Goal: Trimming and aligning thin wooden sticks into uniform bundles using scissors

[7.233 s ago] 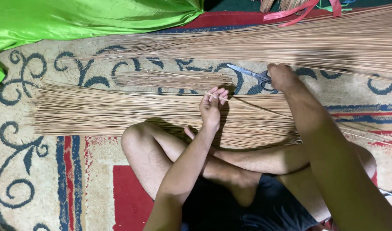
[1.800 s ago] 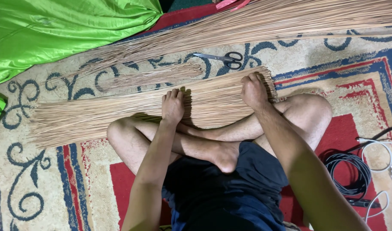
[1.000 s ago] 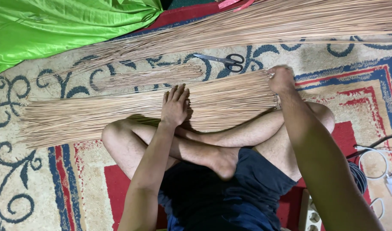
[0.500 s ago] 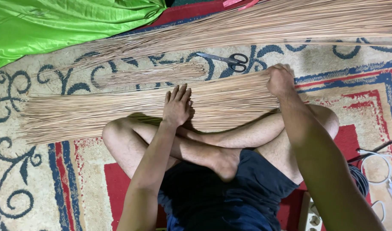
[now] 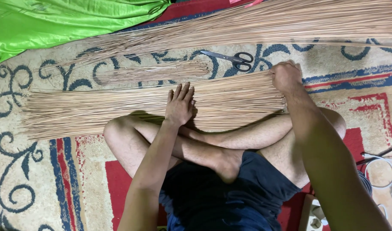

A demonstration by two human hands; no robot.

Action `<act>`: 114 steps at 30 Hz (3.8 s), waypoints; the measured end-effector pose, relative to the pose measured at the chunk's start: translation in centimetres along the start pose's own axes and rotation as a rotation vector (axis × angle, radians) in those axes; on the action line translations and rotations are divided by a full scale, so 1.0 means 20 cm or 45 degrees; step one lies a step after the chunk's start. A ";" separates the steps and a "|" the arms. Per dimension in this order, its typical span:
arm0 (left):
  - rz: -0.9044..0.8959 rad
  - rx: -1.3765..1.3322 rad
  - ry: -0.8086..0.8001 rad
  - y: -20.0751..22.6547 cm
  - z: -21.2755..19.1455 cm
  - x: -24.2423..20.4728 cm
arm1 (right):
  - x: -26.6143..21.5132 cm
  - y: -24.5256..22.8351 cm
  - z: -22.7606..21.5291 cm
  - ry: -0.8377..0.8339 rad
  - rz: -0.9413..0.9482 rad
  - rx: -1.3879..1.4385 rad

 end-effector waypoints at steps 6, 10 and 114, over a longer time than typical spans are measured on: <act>-0.010 0.030 0.010 0.01 -0.02 -0.01 | 0.01 0.02 0.09 -0.059 -0.055 -0.215; -0.016 0.043 0.021 0.01 0.00 0.00 | 0.01 0.04 0.13 -0.030 -0.075 -0.242; 0.046 0.029 0.873 -0.10 -0.33 1.02 | 0.84 -0.93 -0.26 0.548 -0.309 -0.090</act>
Point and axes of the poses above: each hand's wrist, its own x-axis towards the middle knuckle, its own z-axis out of the palm, y = z × x, the point moved 9 cm from there along x, towards the middle knuckle, and after that the axes turned 15 degrees about -z, right-handed, at the moved point
